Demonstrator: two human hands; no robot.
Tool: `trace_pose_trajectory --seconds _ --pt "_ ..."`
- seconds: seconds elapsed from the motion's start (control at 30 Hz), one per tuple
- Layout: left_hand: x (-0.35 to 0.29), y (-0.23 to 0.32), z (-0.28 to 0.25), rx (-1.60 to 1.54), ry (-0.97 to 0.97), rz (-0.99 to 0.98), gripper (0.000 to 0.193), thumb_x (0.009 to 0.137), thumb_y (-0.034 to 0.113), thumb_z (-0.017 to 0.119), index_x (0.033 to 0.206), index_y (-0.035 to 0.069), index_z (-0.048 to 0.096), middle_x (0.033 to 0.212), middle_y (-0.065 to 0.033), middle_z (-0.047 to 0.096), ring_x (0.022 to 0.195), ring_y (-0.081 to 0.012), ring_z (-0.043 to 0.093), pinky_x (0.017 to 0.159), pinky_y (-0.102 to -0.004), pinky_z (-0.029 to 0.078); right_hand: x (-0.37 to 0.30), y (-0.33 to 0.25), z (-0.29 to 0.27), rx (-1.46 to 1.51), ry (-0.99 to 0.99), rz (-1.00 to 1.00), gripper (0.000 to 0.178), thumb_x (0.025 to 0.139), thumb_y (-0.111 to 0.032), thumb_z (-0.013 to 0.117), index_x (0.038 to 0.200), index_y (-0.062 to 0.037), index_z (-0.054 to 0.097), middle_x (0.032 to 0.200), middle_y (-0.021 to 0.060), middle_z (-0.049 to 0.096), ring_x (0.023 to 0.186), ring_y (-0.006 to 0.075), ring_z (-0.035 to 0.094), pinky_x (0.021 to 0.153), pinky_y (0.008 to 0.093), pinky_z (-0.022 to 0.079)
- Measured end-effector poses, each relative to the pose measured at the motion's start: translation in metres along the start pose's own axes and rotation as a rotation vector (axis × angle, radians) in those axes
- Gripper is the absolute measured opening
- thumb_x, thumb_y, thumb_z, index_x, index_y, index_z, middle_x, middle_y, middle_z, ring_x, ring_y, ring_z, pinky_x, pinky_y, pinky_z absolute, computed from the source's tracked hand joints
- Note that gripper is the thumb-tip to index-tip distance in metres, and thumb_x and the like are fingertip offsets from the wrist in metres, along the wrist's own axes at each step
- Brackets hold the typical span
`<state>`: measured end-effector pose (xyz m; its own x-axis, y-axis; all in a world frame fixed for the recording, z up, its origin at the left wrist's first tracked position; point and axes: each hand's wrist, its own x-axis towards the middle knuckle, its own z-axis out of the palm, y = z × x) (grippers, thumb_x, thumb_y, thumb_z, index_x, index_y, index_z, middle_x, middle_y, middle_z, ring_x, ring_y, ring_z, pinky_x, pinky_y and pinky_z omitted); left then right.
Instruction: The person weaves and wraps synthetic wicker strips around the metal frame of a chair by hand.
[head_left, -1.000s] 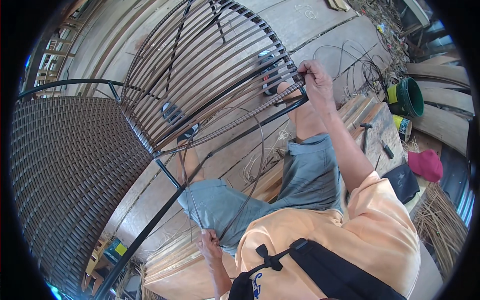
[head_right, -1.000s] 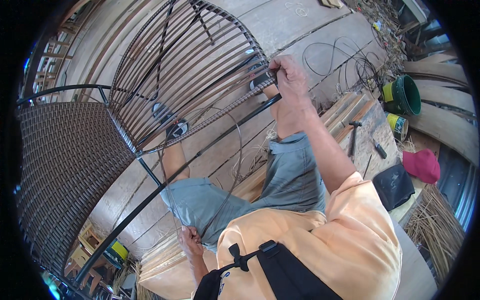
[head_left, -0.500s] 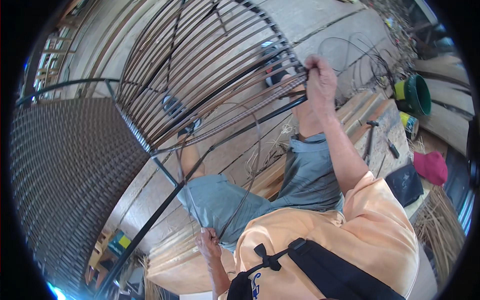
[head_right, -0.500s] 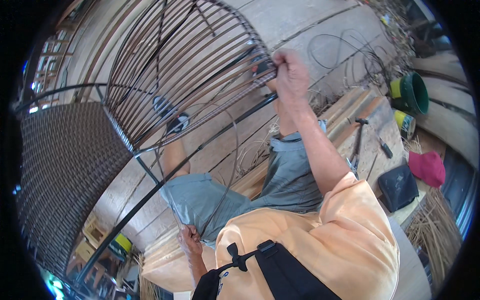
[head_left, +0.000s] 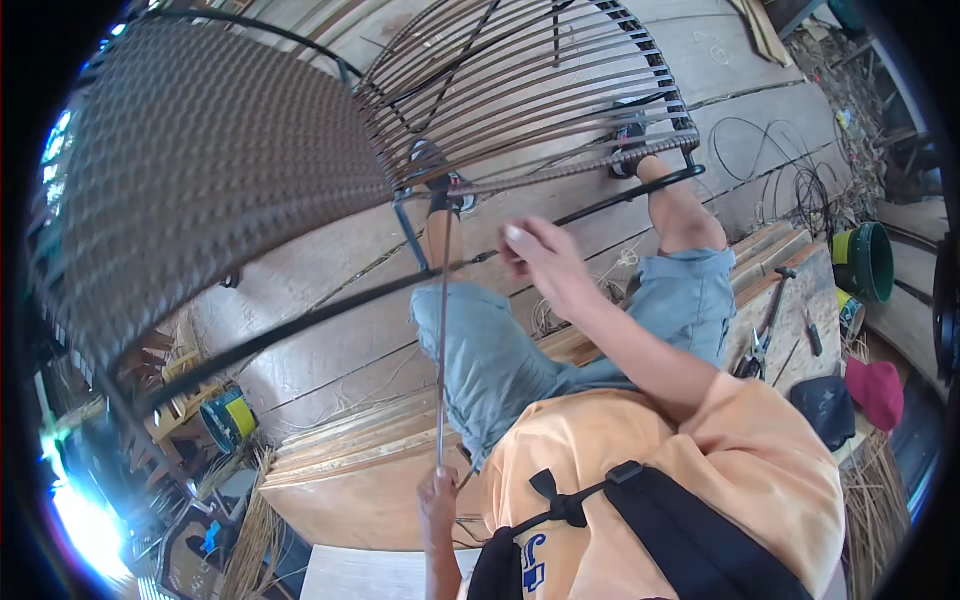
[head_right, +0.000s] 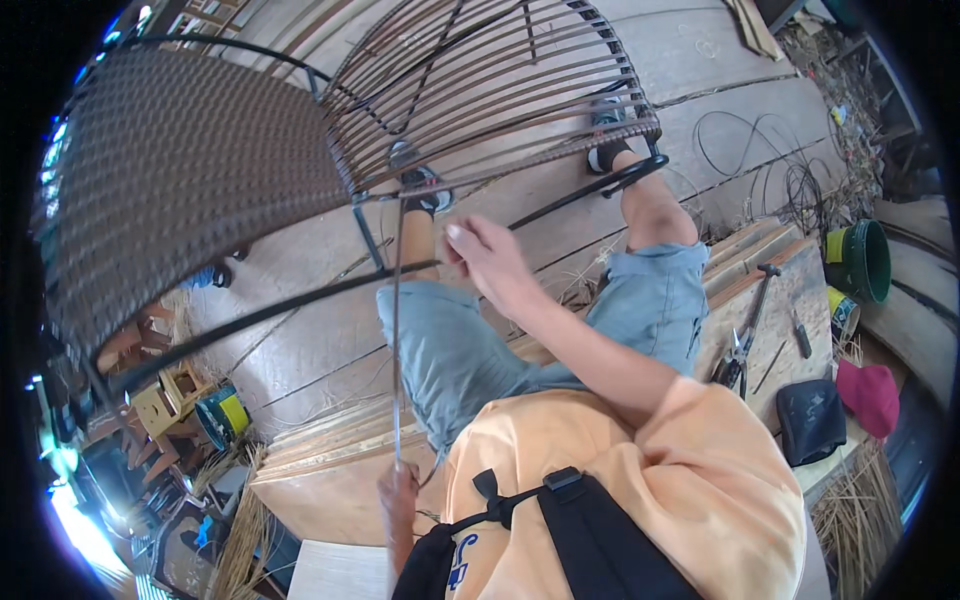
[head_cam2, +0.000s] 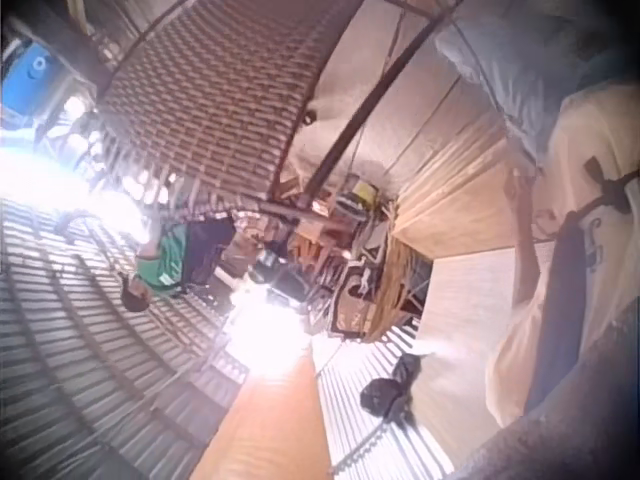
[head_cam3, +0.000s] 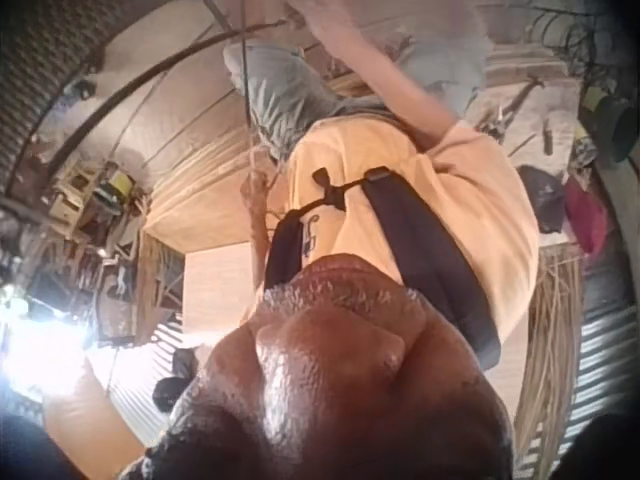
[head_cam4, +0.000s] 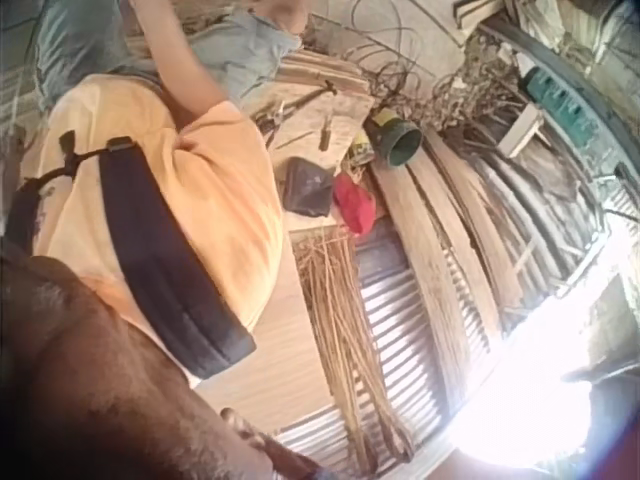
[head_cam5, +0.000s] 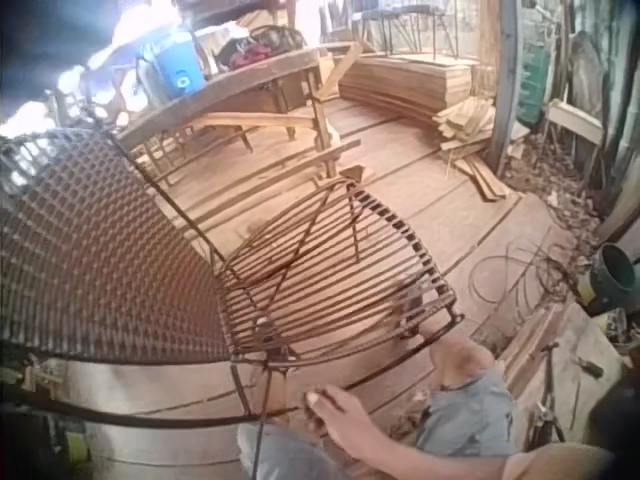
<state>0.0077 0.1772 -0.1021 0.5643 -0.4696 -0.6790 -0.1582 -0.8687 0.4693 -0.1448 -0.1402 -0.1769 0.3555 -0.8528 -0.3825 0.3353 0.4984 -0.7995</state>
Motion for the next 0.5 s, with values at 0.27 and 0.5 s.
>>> trace_pose_trajectory --seconds 0.27,0.5 --pt "-0.096 -0.274 0.033 -0.019 0.28 0.478 0.044 0.089 0.037 0.037 0.077 -0.001 0.055 0.07 -0.0237 0.058 0.071 -0.043 0.056 0.061 -0.0496 0.042 0.037 0.035 0.056 0.411 0.068 0.191 0.014 0.093 -0.019 0.038 0.092 -0.0086 0.047 0.069 0.0031 0.05 0.057 0.0151 0.051 0.049 0.0325 0.045" --pt "-0.105 -0.297 0.047 0.424 -0.04 -0.287 0.046 0.087 0.041 0.041 0.087 -0.003 0.057 0.076 -0.0284 0.058 0.075 -0.0453 0.055 0.066 -0.0519 0.042 0.041 0.054 0.073 0.034 0.177 0.012 0.018 0.09 -0.023 0.046 0.095 -0.0074 0.053 0.059 -0.0037 0.041 0.043 0.004 0.032 0.035 0.0203 0.022"
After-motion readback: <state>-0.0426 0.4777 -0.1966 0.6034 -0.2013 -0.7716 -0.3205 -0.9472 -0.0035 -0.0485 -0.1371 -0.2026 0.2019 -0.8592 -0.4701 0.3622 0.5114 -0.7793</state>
